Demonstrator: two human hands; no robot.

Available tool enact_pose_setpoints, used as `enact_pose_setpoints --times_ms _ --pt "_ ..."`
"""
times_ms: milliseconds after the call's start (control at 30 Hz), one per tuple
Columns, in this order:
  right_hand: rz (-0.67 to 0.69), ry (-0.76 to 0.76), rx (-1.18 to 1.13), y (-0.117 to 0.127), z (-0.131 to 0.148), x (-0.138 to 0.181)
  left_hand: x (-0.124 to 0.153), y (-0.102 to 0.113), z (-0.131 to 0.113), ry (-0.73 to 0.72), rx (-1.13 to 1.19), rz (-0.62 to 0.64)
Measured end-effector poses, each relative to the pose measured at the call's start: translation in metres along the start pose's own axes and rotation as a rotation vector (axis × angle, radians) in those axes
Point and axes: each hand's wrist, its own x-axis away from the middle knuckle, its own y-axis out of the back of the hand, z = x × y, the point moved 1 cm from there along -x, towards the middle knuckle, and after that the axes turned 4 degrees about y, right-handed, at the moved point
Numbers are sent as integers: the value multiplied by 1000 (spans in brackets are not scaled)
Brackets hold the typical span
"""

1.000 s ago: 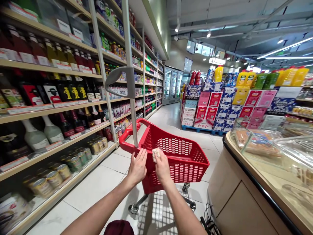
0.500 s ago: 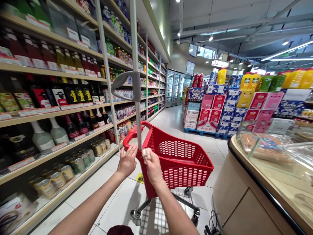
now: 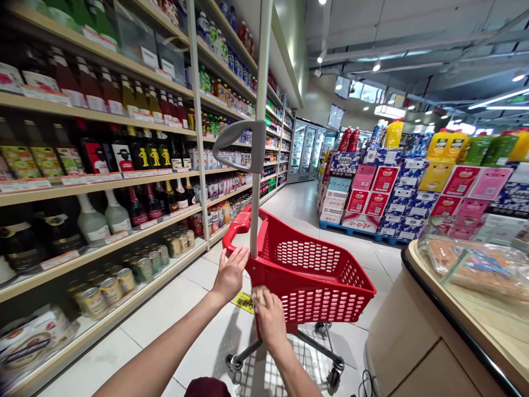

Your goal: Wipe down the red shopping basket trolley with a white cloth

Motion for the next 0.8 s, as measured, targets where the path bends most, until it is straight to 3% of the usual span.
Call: enact_pose_setpoints --times_ms 133,200,267,400,467,533,600,667,800 --pt "-258 1 28 45 -27 -94 1 -2 -4 1 28 -21" --pt "-294 76 107 58 -36 -138 2 -3 -6 7 43 -30" --pt "-221 175 198 60 -39 -157 3 -3 -7 17 44 -34" --pt "-60 420 299 61 -40 -159 5 -3 -10 10 26 -34" --pt "-118 376 320 73 -42 -181 6 -3 -10 8 28 -38" --pt "-245 208 322 90 -45 -214 5 -2 -10 11 27 -39" --pt "-284 150 297 101 -46 -235 5 -1 -10 12 24 -40" --pt "-215 193 282 98 -44 -226 6 -1 -10 3 27 -45" --pt "57 441 242 74 -41 -166 7 -2 -10 8 24 -49"
